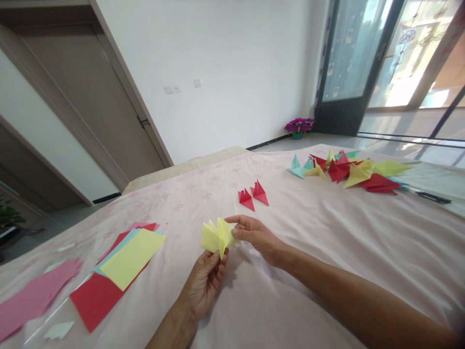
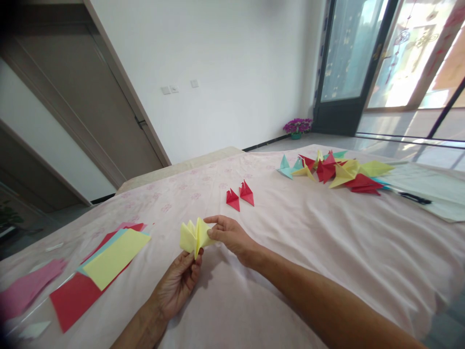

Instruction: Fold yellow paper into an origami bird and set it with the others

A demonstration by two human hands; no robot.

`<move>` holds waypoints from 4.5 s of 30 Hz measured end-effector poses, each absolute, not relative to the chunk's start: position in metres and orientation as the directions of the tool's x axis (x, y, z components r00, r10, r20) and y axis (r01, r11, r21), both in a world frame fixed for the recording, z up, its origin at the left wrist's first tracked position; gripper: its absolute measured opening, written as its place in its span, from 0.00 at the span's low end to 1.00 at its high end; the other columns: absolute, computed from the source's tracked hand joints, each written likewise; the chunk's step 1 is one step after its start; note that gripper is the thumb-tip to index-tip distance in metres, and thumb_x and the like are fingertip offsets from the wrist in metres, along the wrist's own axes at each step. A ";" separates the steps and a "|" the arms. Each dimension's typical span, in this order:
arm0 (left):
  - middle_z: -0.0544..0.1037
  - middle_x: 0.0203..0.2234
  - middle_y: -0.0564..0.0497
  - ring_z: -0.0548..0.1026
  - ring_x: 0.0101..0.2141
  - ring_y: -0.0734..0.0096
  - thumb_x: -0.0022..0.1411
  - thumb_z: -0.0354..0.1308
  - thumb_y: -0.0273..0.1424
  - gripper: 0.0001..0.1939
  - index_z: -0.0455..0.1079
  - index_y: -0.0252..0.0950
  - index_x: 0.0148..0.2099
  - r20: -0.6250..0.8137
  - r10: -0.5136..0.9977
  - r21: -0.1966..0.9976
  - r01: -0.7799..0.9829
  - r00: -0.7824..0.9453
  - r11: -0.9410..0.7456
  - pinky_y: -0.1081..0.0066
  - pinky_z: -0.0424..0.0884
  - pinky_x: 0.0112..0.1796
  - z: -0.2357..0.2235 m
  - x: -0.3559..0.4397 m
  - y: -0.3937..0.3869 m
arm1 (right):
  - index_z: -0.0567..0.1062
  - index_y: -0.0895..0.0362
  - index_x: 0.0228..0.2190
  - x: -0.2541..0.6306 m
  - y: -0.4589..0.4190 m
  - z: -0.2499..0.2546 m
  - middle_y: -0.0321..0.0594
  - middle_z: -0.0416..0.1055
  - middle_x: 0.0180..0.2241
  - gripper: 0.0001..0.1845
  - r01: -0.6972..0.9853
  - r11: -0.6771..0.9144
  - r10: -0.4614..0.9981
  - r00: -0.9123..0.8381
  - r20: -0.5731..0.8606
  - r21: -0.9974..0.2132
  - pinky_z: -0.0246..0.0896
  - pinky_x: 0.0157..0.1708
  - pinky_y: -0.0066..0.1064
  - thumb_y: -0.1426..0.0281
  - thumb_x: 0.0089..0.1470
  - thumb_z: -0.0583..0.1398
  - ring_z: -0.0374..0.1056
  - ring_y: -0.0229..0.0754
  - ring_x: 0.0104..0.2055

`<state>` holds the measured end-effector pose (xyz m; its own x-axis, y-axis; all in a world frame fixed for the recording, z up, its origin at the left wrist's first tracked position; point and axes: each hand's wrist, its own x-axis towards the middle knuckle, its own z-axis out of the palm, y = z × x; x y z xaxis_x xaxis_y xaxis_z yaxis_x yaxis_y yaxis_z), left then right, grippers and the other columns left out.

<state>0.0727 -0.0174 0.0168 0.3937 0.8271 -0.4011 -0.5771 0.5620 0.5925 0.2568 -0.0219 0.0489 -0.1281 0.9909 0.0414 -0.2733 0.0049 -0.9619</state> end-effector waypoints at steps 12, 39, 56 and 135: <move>0.79 0.32 0.47 0.76 0.23 0.79 0.58 0.62 0.18 0.09 0.70 0.30 0.41 -0.403 0.845 0.659 -0.530 0.351 0.534 0.83 0.74 0.23 0.020 0.075 -0.019 | 0.73 0.59 0.46 0.261 -0.017 0.047 0.37 0.75 0.32 0.30 -0.306 -0.029 0.985 -0.168 0.024 -0.951 0.59 0.40 0.33 0.59 0.43 0.70 0.69 0.39 0.35; 0.77 0.28 0.48 0.76 0.23 0.78 0.63 0.54 0.16 0.06 0.71 0.28 0.39 -0.458 0.828 0.574 -0.603 0.325 0.554 0.82 0.74 0.22 0.023 0.079 -0.019 | 0.73 0.60 0.40 0.258 -0.017 0.048 0.32 0.73 0.25 0.25 -0.257 -0.046 0.987 -0.163 -0.004 -0.965 0.57 0.32 0.28 0.63 0.41 0.70 0.67 0.35 0.27; 0.78 0.25 0.48 0.77 0.22 0.75 0.65 0.53 0.19 0.05 0.70 0.27 0.38 -0.552 0.775 0.496 -0.626 0.307 0.601 0.78 0.75 0.22 0.022 0.078 -0.015 | 0.73 0.59 0.38 0.252 -0.014 0.043 0.29 0.67 0.21 0.20 -0.120 0.045 0.987 -0.151 0.063 -0.992 0.51 0.27 0.27 0.63 0.43 0.67 0.59 0.32 0.23; 0.82 0.37 0.45 0.81 0.35 0.69 0.56 0.64 0.19 0.12 0.73 0.33 0.42 -0.350 0.897 0.688 -0.576 0.269 0.441 0.72 0.78 0.38 0.019 0.084 -0.026 | 0.81 0.47 0.36 0.254 -0.033 0.048 0.39 0.72 0.45 0.11 0.693 0.548 0.747 -0.152 0.648 -0.469 0.55 0.50 0.45 0.73 0.50 0.64 0.63 0.48 0.48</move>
